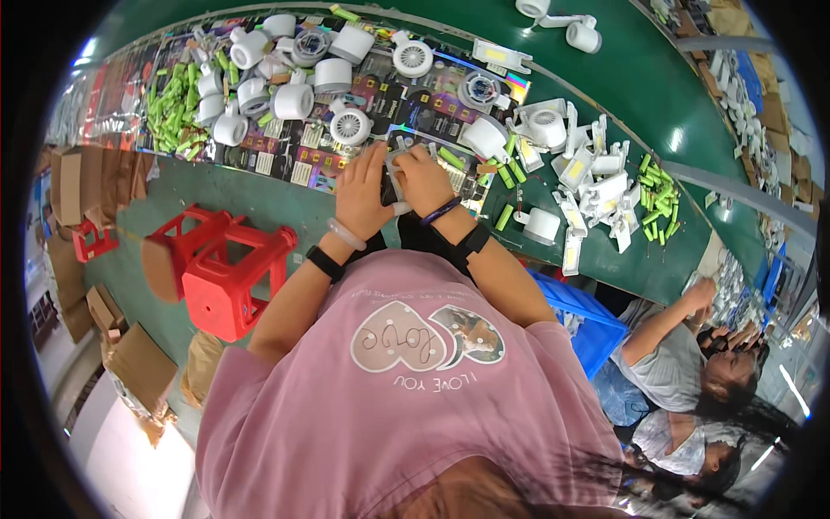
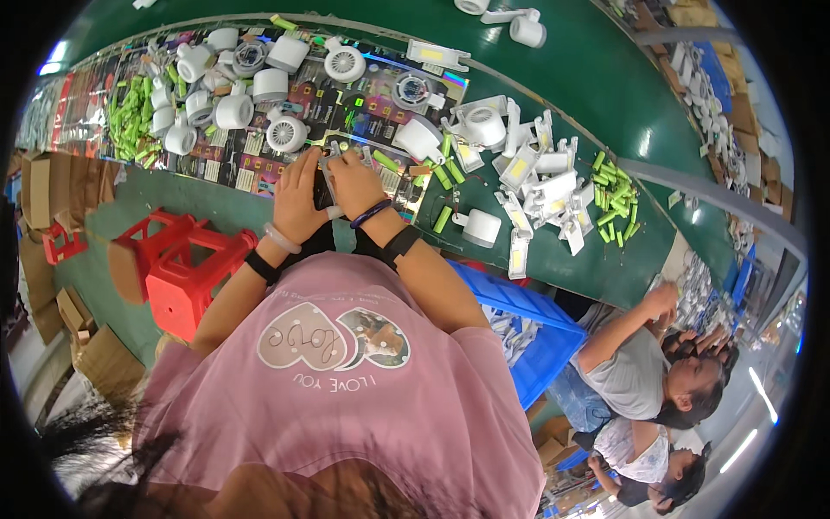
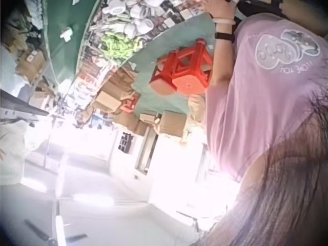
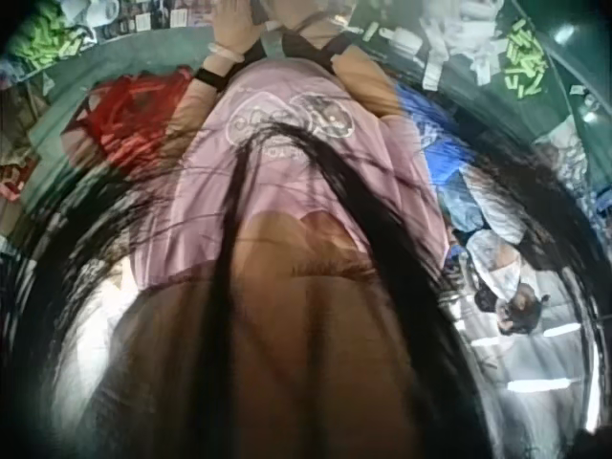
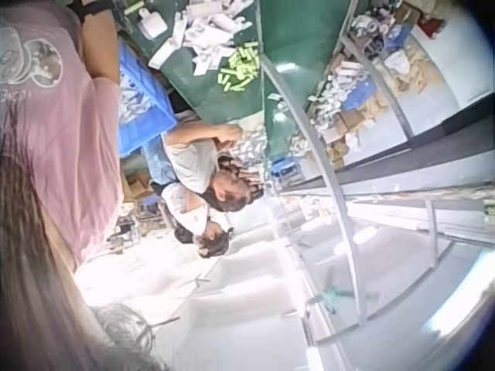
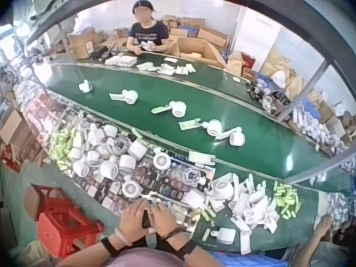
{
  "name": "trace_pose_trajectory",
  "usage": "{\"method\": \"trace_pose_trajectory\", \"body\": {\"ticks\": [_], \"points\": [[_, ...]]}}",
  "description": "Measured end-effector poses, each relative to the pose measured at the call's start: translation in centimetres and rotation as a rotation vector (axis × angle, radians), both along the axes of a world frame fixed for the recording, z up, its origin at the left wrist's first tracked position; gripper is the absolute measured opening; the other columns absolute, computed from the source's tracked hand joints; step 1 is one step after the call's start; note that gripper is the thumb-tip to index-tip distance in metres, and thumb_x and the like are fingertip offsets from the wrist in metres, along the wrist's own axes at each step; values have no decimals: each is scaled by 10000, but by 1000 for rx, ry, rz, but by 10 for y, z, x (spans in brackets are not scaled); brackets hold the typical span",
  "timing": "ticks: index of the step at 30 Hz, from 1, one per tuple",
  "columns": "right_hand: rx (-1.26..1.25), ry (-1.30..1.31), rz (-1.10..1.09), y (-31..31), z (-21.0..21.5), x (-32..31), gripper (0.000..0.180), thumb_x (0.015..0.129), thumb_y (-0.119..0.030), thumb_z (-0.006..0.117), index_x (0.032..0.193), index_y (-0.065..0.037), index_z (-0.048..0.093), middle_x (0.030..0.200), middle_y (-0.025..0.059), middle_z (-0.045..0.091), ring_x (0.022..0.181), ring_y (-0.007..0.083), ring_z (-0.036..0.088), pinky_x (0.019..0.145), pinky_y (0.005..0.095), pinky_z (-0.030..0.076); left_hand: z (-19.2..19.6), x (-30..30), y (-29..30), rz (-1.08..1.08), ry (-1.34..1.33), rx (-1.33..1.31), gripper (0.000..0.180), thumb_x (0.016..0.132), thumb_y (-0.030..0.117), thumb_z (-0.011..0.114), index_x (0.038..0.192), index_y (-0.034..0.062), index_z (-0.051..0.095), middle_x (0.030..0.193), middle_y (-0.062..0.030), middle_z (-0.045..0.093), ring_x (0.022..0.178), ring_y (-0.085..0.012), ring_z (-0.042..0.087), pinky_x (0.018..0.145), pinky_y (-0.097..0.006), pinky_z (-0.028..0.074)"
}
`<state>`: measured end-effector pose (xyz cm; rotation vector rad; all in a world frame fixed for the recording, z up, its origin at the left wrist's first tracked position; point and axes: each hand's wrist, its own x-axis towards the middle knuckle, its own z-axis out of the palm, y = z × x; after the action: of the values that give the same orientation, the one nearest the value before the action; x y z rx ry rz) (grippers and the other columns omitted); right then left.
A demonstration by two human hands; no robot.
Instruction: The person is seen assembling small electronic lighting components at a factory workbench.
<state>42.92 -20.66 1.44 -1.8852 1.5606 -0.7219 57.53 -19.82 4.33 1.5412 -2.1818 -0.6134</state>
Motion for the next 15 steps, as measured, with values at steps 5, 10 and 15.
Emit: {"method": "trace_pose_trajectory", "body": {"ticks": [5, 10, 15], "points": [[36, 264, 100, -13, 12, -1, 82, 802, -162, 573, 812, -88, 607, 828, 88, 539, 674, 285, 626, 575, 404, 510, -4, -2, -4, -19, -27, -35, 946, 582, 329, 815, 1385, 96, 373, 1333, -64, 483, 1199, -268, 445, 961, -424, 353], [-10, 322, 192, -26, 6, -5, 57, 784, -167, 605, 803, -113, 597, 851, 74, 541, 647, 291, 617, 554, 404, 499, -7, 0, -4, 2, -14, 0, 993, 565, 354, 822, 1402, 102, 351, 1304, -54, 504, 1197, -260, 449, 962, -415, 343], [-21, 464, 316, -30, 13, -4, 116, 787, -145, 574, 834, -48, 615, 871, 95, 579, 658, 278, 649, 565, 397, 520, -7, 0, -5, -5, -13, 12, 1028, 555, 371, 824, 1416, 106, 329, 1279, -47, 518, 1199, -258, 449, 959, -412, 337]]}}
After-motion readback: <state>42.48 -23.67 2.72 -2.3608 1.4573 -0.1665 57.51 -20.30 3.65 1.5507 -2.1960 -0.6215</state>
